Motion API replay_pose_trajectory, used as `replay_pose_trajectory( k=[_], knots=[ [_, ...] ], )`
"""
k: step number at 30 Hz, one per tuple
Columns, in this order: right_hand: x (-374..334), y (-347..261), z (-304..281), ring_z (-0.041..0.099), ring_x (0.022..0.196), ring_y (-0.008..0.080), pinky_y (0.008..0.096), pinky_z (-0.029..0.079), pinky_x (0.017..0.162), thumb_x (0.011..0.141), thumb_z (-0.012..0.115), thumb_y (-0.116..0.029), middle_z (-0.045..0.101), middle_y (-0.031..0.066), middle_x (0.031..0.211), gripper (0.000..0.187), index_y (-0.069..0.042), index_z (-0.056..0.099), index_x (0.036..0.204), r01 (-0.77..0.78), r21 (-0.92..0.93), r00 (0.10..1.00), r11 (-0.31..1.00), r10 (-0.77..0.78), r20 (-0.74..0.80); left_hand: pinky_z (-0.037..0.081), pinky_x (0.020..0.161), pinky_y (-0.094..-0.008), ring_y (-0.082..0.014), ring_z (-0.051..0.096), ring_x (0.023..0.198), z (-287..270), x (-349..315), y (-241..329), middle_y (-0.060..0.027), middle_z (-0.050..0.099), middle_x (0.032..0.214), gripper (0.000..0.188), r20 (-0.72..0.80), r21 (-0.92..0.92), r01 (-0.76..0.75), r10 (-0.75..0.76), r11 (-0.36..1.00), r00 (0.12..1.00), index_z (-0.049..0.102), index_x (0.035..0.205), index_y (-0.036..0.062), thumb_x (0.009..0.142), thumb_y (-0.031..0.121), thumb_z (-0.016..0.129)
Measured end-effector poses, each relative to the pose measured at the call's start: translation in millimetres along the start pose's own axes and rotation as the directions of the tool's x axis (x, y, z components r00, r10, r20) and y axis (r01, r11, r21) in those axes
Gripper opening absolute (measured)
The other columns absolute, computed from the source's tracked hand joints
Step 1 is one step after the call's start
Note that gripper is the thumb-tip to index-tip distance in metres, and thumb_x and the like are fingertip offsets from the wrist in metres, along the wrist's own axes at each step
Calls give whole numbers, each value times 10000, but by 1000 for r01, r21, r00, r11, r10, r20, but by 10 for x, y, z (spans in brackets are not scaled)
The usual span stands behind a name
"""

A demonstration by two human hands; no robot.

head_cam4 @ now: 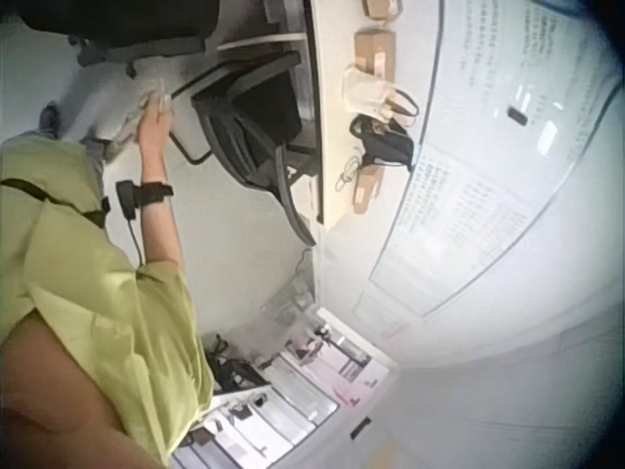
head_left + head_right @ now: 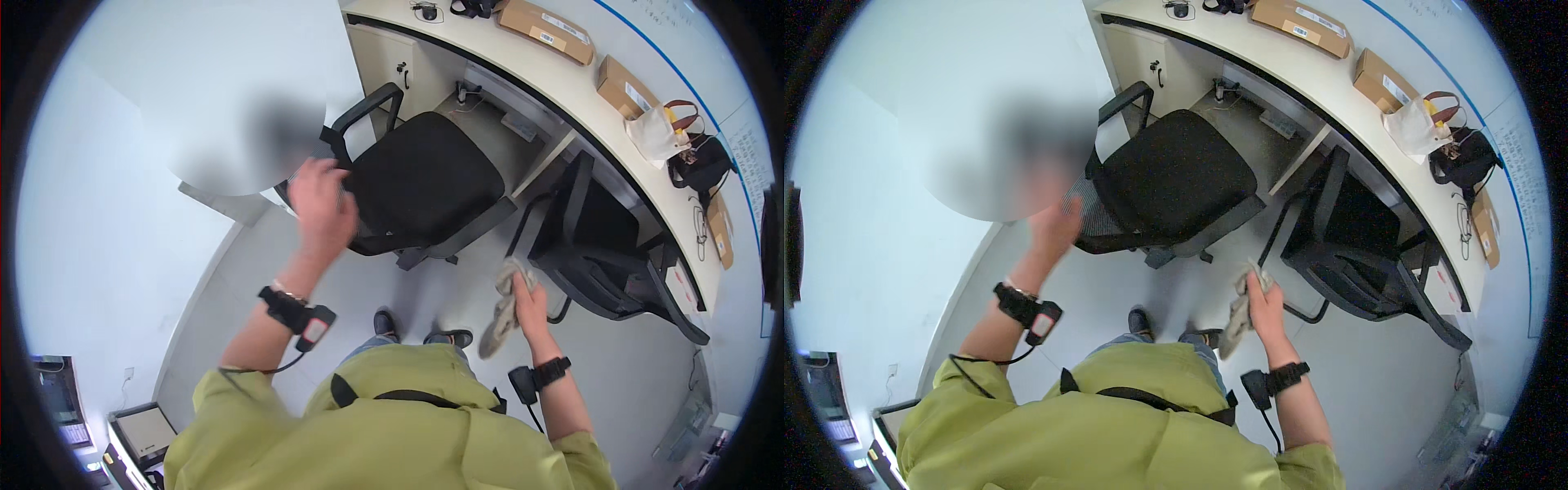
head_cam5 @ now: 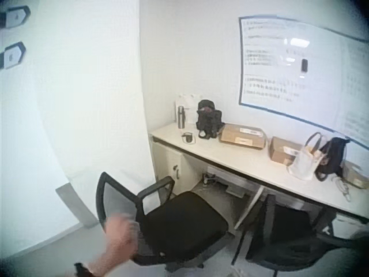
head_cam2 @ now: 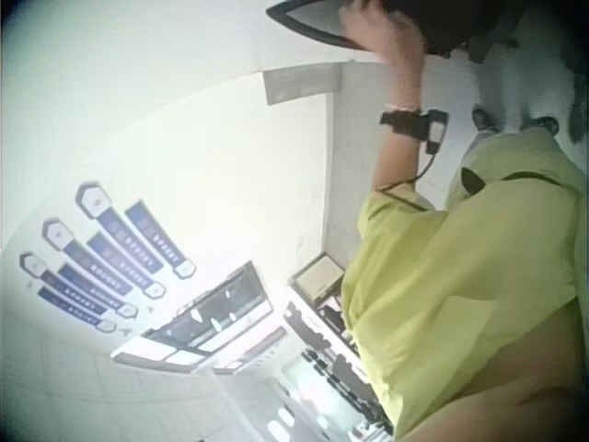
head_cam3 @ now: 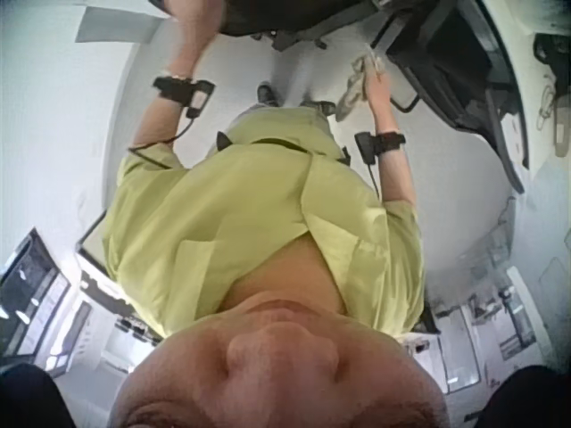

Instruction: Cleaning office chairs and desks with a cloth in an office environment.

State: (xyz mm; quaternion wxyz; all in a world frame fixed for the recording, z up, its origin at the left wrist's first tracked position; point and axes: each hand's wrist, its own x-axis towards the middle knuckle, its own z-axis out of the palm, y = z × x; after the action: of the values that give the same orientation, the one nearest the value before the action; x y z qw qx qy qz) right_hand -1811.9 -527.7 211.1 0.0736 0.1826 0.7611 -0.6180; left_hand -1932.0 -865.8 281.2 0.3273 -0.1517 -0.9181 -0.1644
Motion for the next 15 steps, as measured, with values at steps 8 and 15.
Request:
replay_pose_trajectory(
  k=[8, 15],
  knots=[
    [340, -829, 1357, 560, 812, 104, 270, 462, 727, 908, 558, -255, 618, 26, 881, 323, -45, 512, 1150, 379, 106, 907, 919, -392, 154, 313, 1018, -432, -470, 333, 1203, 136, -6, -845, -318, 227, 1341, 685, 31, -176, 486, -489, 856, 872, 253, 1299, -104, 764, 120, 619],
    [548, -649, 1975, 598, 860, 294, 353, 469, 755, 871, 538, -233, 570, 95, 1031, 248, -22, 601, 986, 619, -58, 754, 783, -572, 324, 364, 978, -428, -424, 368, 1200, 269, 216, -1234, -277, 247, 1344, 684, -1, -2, 561, -561, 828, 828, 283, 1320, -39, 745, 97, 626]
  ],
)
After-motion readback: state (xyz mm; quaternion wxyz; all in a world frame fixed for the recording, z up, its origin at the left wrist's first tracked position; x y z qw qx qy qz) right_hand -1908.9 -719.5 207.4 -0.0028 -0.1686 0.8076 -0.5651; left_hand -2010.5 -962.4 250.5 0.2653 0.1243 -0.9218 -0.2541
